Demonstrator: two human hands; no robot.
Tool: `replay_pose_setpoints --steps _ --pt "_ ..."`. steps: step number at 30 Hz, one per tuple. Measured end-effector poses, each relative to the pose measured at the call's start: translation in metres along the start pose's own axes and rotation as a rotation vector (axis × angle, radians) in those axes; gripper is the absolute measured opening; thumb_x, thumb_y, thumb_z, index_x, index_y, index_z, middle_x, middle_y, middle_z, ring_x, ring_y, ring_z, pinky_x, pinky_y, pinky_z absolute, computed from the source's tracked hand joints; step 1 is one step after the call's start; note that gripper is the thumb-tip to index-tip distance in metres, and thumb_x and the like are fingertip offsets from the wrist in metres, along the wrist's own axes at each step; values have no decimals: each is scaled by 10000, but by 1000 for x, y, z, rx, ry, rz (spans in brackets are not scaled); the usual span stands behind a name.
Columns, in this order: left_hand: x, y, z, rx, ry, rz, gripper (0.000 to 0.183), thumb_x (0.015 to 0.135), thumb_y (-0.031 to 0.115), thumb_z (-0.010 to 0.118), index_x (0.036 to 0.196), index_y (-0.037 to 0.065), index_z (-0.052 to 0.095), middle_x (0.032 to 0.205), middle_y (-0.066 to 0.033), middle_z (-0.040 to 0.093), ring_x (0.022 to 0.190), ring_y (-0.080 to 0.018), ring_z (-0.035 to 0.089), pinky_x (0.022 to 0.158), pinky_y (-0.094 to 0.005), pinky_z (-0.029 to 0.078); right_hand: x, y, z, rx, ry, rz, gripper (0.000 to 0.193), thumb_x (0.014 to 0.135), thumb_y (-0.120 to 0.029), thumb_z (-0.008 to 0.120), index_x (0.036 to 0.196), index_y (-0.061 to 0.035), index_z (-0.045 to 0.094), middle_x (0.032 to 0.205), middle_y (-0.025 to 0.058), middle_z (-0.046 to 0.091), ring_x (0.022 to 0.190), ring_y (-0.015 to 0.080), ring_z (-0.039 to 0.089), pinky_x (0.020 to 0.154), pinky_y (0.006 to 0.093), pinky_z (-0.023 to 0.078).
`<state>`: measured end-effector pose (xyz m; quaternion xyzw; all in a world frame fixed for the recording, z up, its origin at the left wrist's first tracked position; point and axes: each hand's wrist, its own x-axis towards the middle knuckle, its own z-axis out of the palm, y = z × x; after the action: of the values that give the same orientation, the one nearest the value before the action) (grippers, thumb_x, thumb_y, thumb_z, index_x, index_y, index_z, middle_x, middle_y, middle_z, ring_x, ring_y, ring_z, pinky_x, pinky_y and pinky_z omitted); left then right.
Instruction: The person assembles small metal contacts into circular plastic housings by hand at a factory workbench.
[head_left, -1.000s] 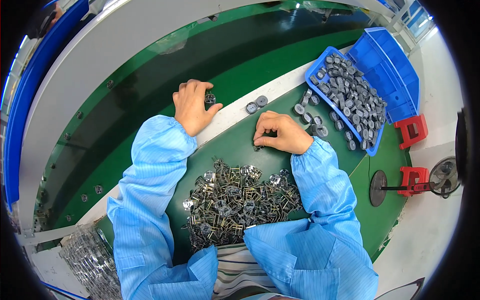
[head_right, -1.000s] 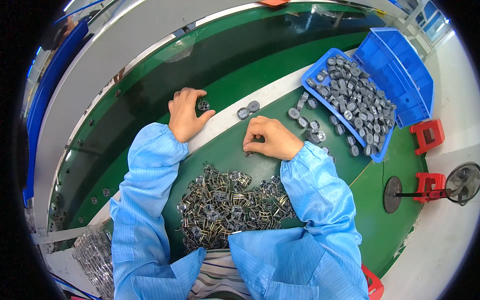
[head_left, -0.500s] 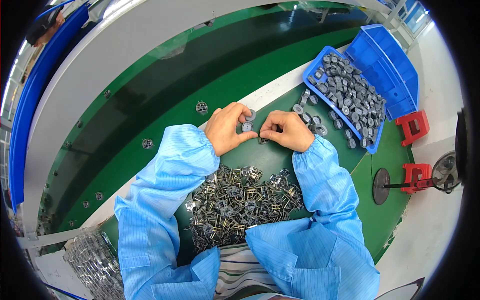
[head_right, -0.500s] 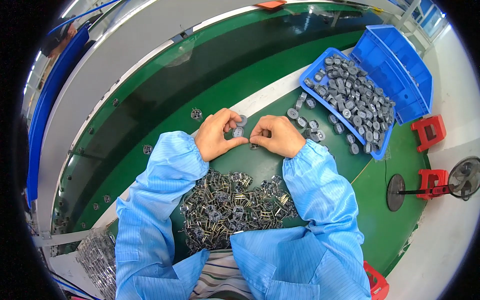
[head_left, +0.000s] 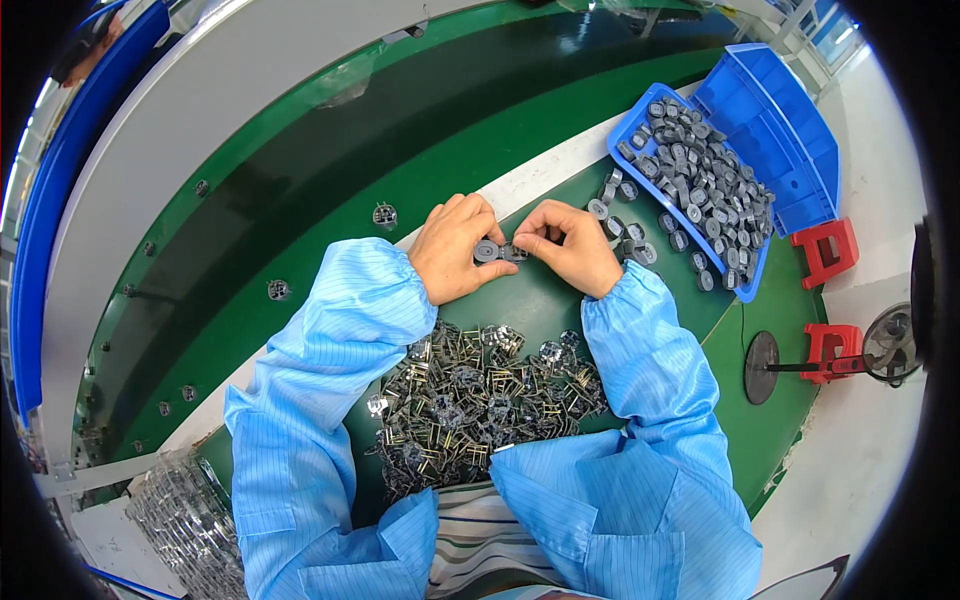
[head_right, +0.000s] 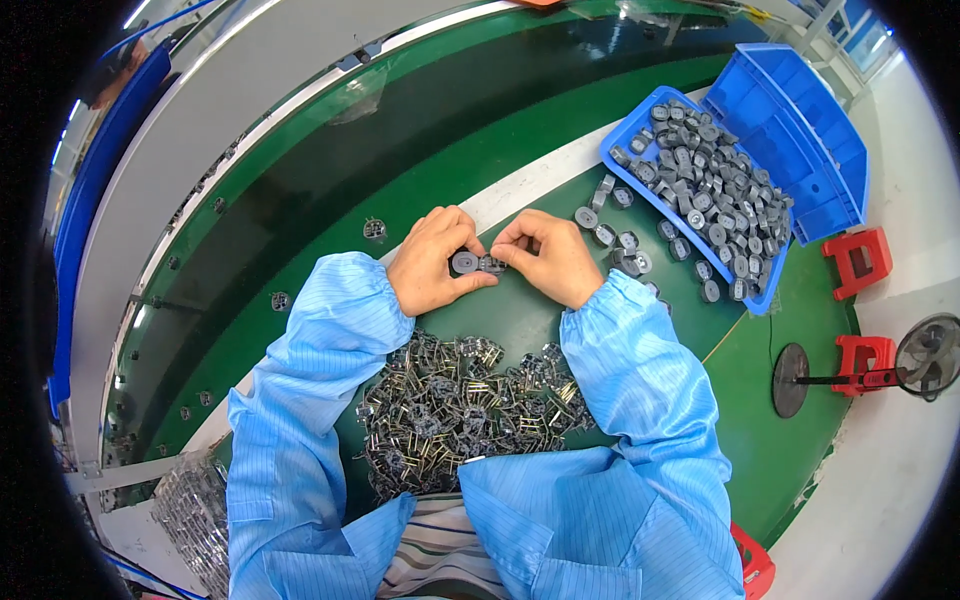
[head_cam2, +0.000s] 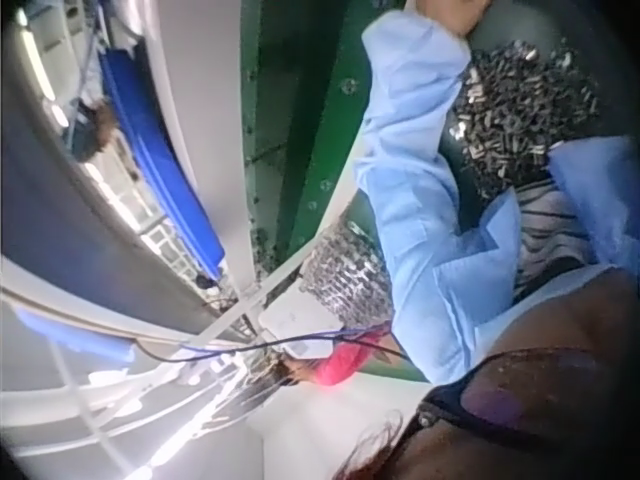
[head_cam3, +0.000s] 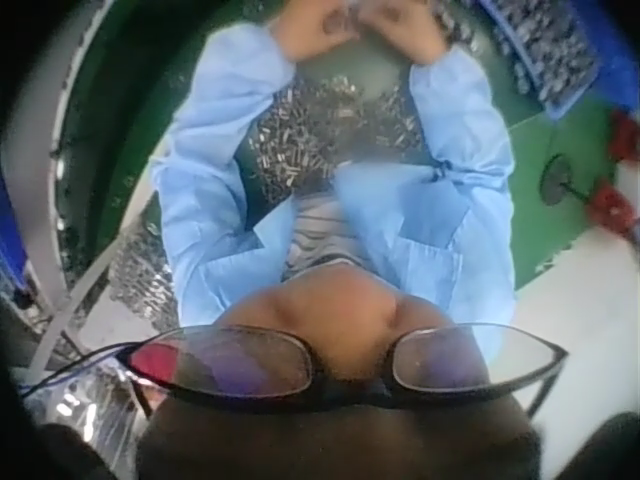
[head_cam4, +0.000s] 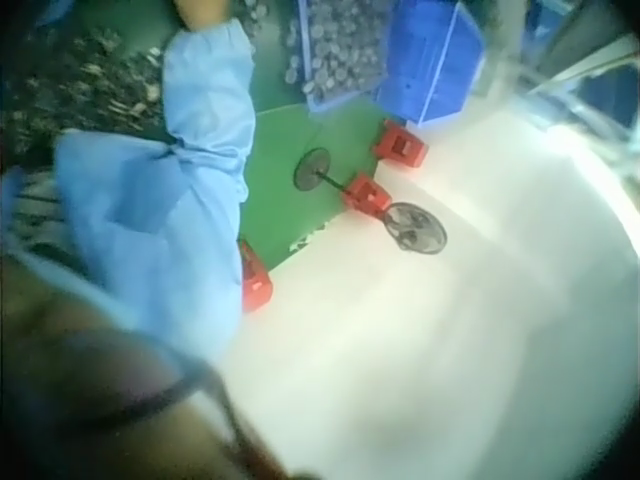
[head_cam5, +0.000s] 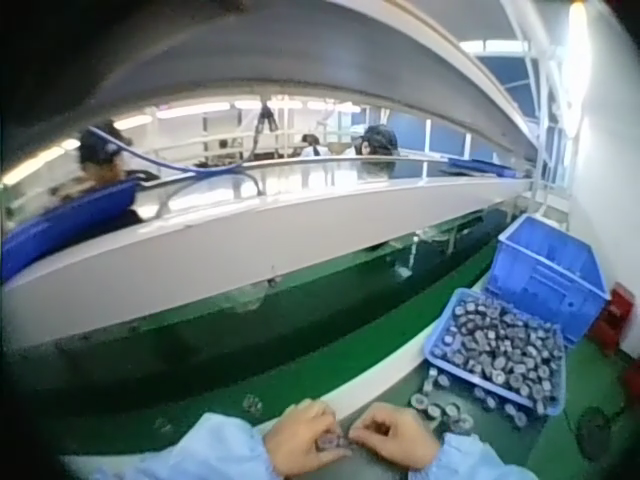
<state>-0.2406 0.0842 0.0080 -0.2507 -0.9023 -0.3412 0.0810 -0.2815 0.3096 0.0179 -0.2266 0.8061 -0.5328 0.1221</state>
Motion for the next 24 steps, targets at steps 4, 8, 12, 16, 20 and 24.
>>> replay_pose_setpoints --steps 4,8,12,16,20,24 --pt "-2 1 3 -11 18 -22 406 746 287 914 914 100 595 960 -74 573 961 -305 564 853 -420 428 -1 0 8 -68 9 -101 87 891 -66 793 900 -23 718 853 1 623 712 65 522 625 262 428" --pt "-2 3 2 -14 31 -11 402 747 289 912 906 103 593 924 -76 573 937 -306 565 843 -415 426 -1 3 10 -209 90 -298 126 848 -10 802 875 -18 679 840 48 621 734 152 577 635 307 461" --pt "-1 0 5 -31 42 36 395 739 274 913 936 90 624 929 -82 599 927 -308 578 850 -420 441 0 1 11 -341 120 -486 178 805 22 805 854 -20 639 833 76 615 781 243 604 641 353 482" --pt "0 -8 7 -131 53 85 357 727 223 911 931 64 665 903 -88 623 899 -304 608 801 -416 477 1 2 15 -301 101 -463 180 798 26 799 847 -20 632 827 76 613 802 257 606 655 368 484" --pt "-2 -7 7 -114 90 81 326 720 194 909 899 51 678 854 -92 617 844 -295 617 740 -404 489 2 -4 16 -363 93 -498 203 790 -24 785 839 -45 589 856 79 595 862 300 613 678 407 502" --pt "1 -4 12 -159 120 112 311 713 175 912 893 52 689 782 -79 594 754 -279 596 707 -402 475 -2 -3 13 -312 65 -432 194 804 28 794 847 -16 610 844 82 588 811 259 590 669 367 471"
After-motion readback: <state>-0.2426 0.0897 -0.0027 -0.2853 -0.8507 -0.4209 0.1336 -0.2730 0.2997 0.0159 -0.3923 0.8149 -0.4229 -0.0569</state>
